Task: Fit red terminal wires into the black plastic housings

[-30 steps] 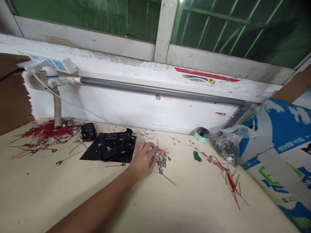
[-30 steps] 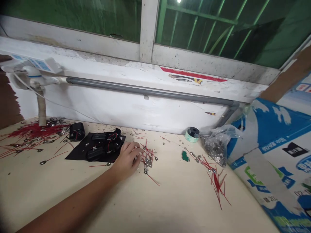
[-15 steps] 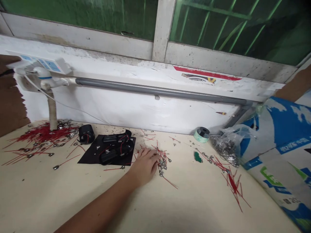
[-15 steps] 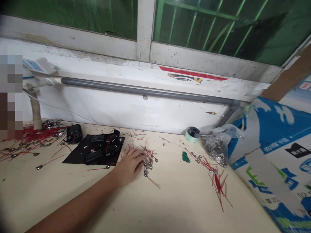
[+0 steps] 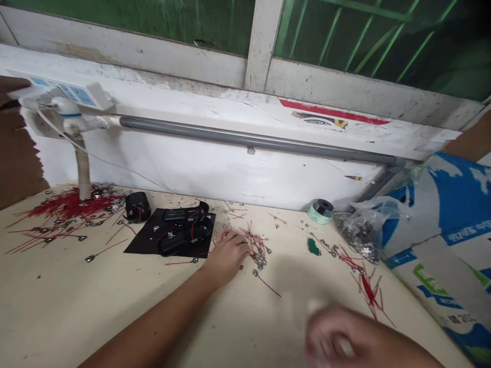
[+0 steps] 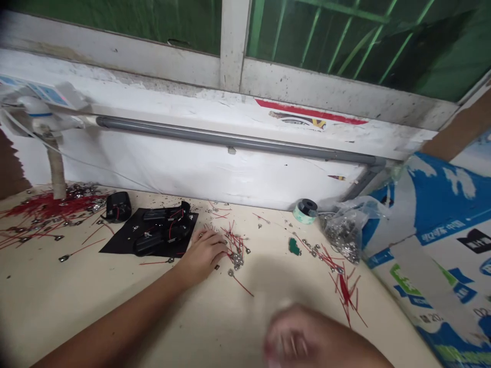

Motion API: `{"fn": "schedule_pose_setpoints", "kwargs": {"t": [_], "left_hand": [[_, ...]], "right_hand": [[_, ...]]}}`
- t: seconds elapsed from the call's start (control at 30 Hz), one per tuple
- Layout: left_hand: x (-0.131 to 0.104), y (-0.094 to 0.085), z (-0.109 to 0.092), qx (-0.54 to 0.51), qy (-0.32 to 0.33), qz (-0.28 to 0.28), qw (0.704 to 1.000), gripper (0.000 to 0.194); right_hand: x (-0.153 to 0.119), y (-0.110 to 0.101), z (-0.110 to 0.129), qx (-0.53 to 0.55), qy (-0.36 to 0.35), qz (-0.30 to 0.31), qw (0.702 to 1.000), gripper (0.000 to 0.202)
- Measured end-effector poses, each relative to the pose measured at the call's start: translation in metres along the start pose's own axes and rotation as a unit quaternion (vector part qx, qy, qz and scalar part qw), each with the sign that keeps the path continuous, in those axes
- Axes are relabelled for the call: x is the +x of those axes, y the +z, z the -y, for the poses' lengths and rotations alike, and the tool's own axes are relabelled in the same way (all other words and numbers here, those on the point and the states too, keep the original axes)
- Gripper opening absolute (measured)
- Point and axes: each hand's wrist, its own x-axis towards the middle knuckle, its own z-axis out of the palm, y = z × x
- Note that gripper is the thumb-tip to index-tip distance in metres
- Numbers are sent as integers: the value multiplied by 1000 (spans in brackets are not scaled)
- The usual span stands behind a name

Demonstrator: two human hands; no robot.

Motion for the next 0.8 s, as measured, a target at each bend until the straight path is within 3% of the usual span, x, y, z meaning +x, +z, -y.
{"fn": "schedule_pose_setpoints", "kwargs": {"t": [0.03,0.13,0.27,0.37,0.5,0.6,0.67,0.7,0.77,0.8], "left_hand": [[0,0,0,-2,2,-5,1000,21],[0,-4,-1,-10,4,-26,1000,23],[0,-7,-3,-19,-10,-62,998,25],[-1,-4,-4,-19,-13,-86,996,21],[0,-10,-1,7,-9,-135,991,15],[4,-35,7,46,-35,-204,977,13],[6,-59,14,80,-119,-261,954,13],[6,-70,18,98,-177,-283,938,24],[3,-90,26,119,-240,-275,923,47],[1,-97,31,127,-256,-240,928,53]], "right_hand": [[21,-1,0,19,-6,-25,999,20],[85,3,2,63,-46,-186,979,24],[134,14,0,18,-126,-255,958,24],[143,20,-8,-21,-153,-272,950,24],[143,22,-22,-39,-135,-308,941,25],[143,23,-28,-48,-102,-334,936,23],[144,23,-30,-56,-76,-354,930,26],[144,24,-30,-62,-66,-362,928,30],[145,25,-30,-74,-54,-369,925,35],[145,25,-30,-77,-51,-369,925,35]]}}
